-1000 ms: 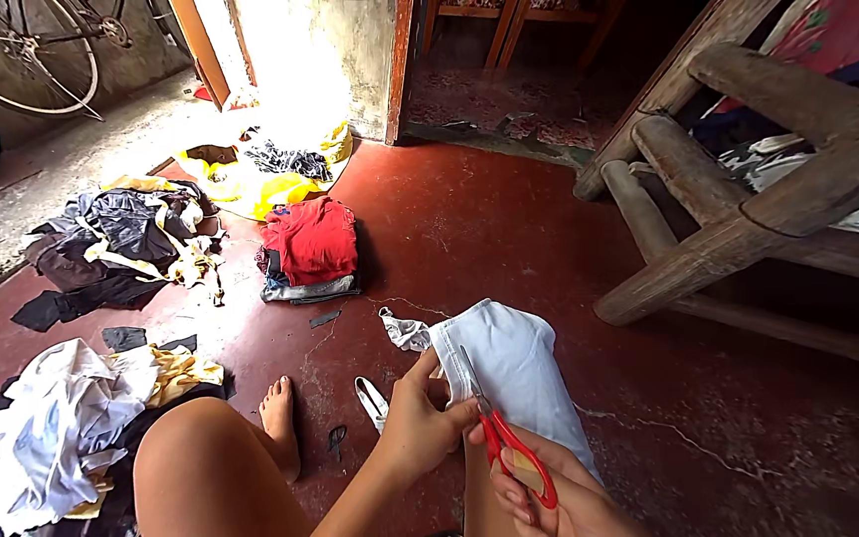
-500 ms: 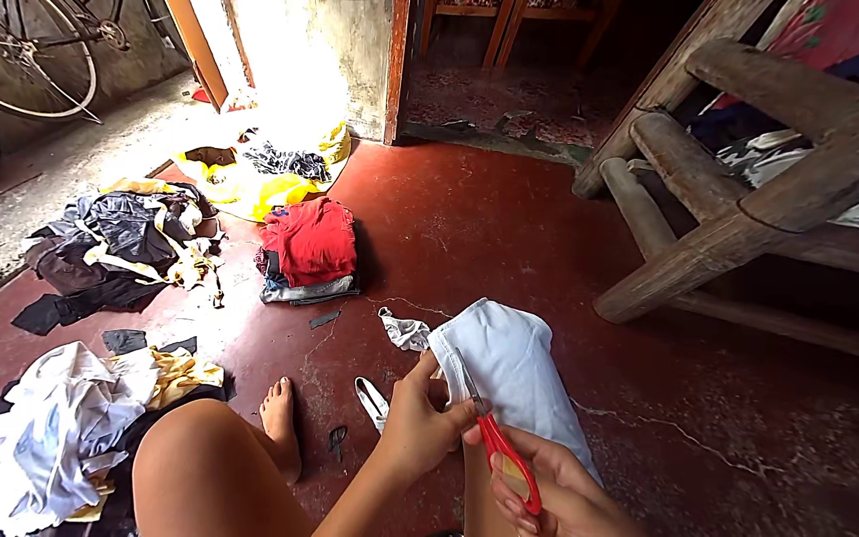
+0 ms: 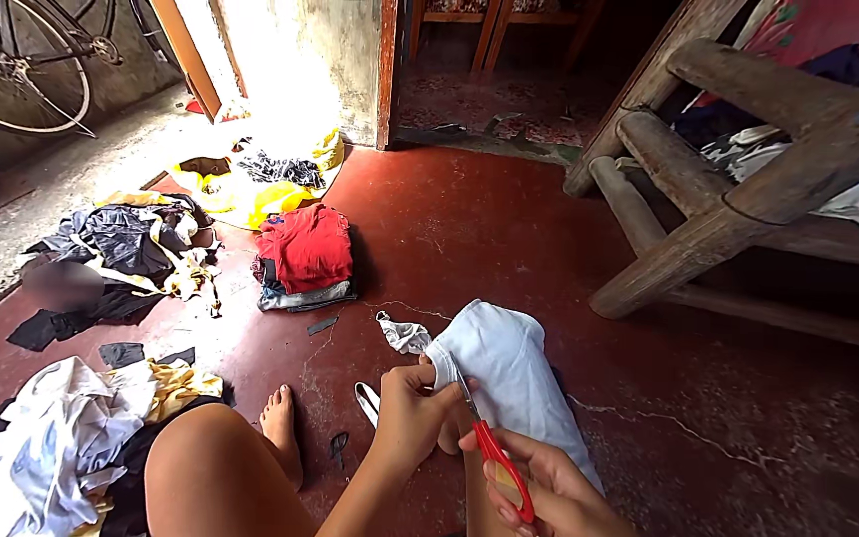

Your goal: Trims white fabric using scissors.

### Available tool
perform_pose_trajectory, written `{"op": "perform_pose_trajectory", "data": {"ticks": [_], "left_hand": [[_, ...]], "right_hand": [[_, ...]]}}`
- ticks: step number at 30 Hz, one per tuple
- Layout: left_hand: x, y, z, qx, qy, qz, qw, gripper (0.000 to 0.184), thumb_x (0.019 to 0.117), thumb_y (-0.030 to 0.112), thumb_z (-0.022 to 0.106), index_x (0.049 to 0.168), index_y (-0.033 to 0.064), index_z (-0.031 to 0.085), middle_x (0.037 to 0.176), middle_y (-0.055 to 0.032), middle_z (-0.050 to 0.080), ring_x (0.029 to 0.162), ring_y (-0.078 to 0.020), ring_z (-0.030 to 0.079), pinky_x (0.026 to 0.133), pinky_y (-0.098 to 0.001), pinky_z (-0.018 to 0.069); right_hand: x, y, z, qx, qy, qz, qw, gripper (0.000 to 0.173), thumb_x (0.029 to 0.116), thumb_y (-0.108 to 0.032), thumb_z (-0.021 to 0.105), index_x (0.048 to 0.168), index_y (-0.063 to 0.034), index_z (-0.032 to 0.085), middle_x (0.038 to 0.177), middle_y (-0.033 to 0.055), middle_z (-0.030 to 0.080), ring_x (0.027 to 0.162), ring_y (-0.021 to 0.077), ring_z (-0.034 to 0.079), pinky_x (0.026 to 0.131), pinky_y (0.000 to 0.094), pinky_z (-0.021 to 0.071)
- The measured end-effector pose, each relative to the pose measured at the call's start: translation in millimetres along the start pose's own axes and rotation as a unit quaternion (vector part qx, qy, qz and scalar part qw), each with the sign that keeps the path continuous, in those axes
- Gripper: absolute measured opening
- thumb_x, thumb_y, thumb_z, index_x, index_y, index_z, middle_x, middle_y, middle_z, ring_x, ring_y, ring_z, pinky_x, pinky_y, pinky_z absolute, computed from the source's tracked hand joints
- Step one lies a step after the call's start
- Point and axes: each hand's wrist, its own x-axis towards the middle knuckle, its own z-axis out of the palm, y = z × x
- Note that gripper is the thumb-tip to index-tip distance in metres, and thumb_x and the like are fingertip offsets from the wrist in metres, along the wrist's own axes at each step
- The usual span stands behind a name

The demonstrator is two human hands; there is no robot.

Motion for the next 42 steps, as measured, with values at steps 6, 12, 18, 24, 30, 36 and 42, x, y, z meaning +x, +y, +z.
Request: {"op": "perform_pose_trajectory", "data": {"ticks": [6,12,18,24,30,36,42], "left_hand": [[0.3,-2.5,0.7,0.005,-0.001,-0.002,1.0,0.019,0.0913,0.015,0.076,0.077,0.004,0.074,0.072,-0.0009,0.071,0.067,-0.002,0.066,0.067,-0.0219,0.0557],[-1.4,-1.3,1.2,0.003,-0.004,-0.004,1.0,0.015,0.0909,0.014,0.076,0.08,0.0038,0.075,0.073,-0.0007,0.072,0.069,-0.0023,0.067,0.068,-0.0221,0.0563],[-4.7,-2.9,4.1,0.007,-0.018,0.001,1.0,0.016,0.0913,0.013,0.073,0.078,0.0038,0.074,0.072,-0.0001,0.07,0.067,-0.001,0.065,0.066,-0.0215,0.055],[-6.3,-2.2,6.5,-0.025,-0.023,-0.017,0.999,0.016,0.0925,0.009,0.071,0.078,0.0031,0.073,0.067,0.0016,0.069,0.06,-0.0008,0.064,0.062,-0.0204,0.0553],[-4.7,-3.8,4.4,-0.017,-0.023,0.0,1.0,0.019,0.0927,0.011,0.071,0.075,0.004,0.072,0.064,0.0029,0.066,0.059,-0.0007,0.061,0.061,-0.0209,0.0527],[-5.1,-7.8,3.7,0.007,-0.019,0.019,1.0,0.021,0.0935,0.014,0.071,0.074,0.0045,0.072,0.067,0.0019,0.067,0.063,0.0,0.062,0.062,-0.021,0.0517],[-5.0,-10.9,2.3,0.013,-0.021,0.025,0.999,0.023,0.094,0.015,0.071,0.074,0.0049,0.072,0.066,0.0028,0.066,0.061,0.0002,0.06,0.061,-0.0209,0.0505]], "right_hand": [[-0.1,3.2,0.5,-0.005,0.005,-0.002,1.0,0.026,0.1005,-0.005,0.05,0.124,-0.0063,0.06,0.07,-0.0086,0.058,0.052,-0.0001,0.051,0.045,0.0164,0.0395],[1.9,10.5,1.2,0.01,-0.003,-0.016,1.0,0.029,0.0997,-0.005,0.05,0.128,-0.0069,0.056,0.074,-0.0093,0.059,0.055,0.0008,0.053,0.046,0.0171,0.041],[3.6,12.4,2.8,0.054,-0.012,-0.025,0.998,0.027,0.1041,-0.01,0.039,0.128,-0.0094,0.053,0.077,-0.0097,0.057,0.059,0.0002,0.054,0.047,0.0156,0.0418],[11.2,16.2,0.4,0.077,-0.022,-0.027,0.996,0.021,0.1041,-0.019,0.037,0.118,-0.0154,0.052,0.079,-0.0095,0.056,0.062,0.0009,0.055,0.05,0.0161,0.0435],[14.9,13.8,-1.2,0.086,-0.024,-0.021,0.996,0.021,0.1041,-0.023,0.042,0.118,-0.0149,0.056,0.075,-0.0103,0.053,0.058,-0.0001,0.052,0.048,0.015,0.042],[12.2,9.5,1.2,0.086,-0.01,-0.011,0.996,0.022,0.1028,-0.016,0.044,0.12,-0.0122,0.057,0.074,-0.0101,0.053,0.055,-0.0009,0.05,0.046,0.0143,0.0395],[10.5,5.7,1.8,0.083,-0.002,-0.014,0.996,0.025,0.0991,-0.008,0.045,0.119,-0.0106,0.06,0.069,-0.01,0.055,0.051,-0.0014,0.049,0.043,0.0143,0.0377]]}}
